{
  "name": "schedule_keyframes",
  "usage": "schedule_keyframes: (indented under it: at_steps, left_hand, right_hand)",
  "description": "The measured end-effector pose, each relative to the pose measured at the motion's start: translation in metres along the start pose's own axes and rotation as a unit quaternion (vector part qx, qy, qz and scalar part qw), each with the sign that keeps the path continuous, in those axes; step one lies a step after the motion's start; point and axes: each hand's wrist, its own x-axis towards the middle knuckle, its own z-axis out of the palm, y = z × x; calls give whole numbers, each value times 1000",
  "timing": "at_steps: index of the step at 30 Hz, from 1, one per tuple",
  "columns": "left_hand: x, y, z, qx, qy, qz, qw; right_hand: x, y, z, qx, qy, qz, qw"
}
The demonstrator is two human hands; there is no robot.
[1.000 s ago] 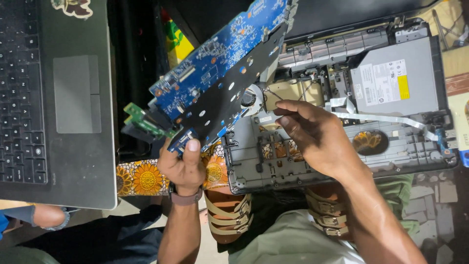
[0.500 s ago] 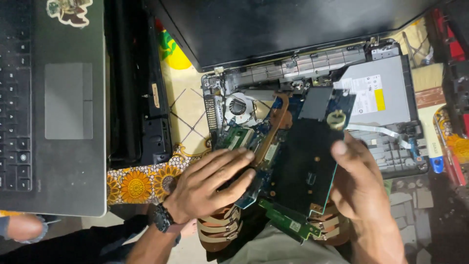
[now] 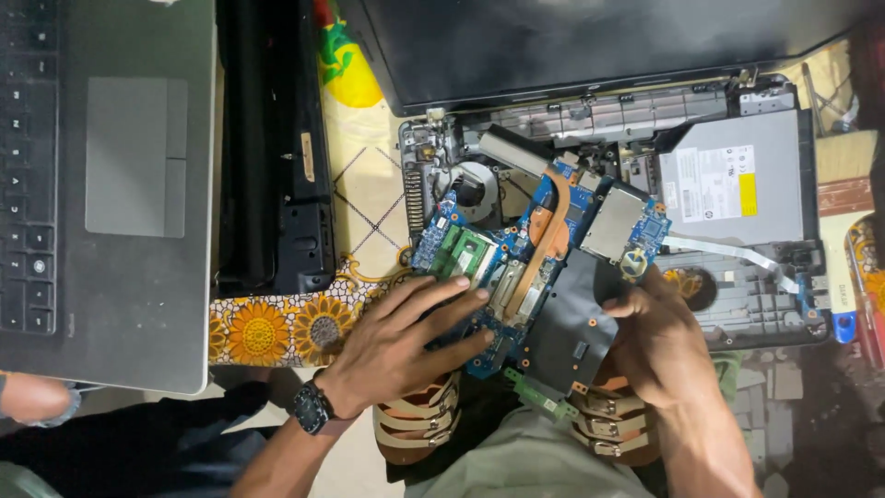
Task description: Installing a motherboard into a laptop chassis and connecting internal ribbon cables and components.
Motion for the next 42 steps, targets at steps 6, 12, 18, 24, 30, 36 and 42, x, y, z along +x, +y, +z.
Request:
schedule_keyframes:
  at_steps: [6, 12, 18, 24, 30, 36, 42]
  left_hand:
    - [2, -1, -1, -30, -5, -15, 999]
    - [6, -3, -4, -31, -16, -9, 999]
    - [6, -6, 0, -47, -32, -3, 998]
    - [14, -14, 2, -71, 1, -33, 997]
    - [48, -63, 35, -83, 141, -173, 971]
    - [88, -73, 36, -109, -51, -242, 963]
    - [114, -69, -3, -205, -154, -241, 936]
  right_hand:
    - [4, 4, -4, -12, -37, -19, 999]
    - [8, 5, -11, -18, -35, -6, 999]
    - [5, 5, -9, -52, -55, -32, 997]
    - [6, -3, -5, -23, -49, -40, 998]
    - [19, 8, 3, -113, 8, -64, 992]
    - [34, 23, -18, -94, 24, -76, 992]
    - [25, 15, 0, -98, 47, -99, 989]
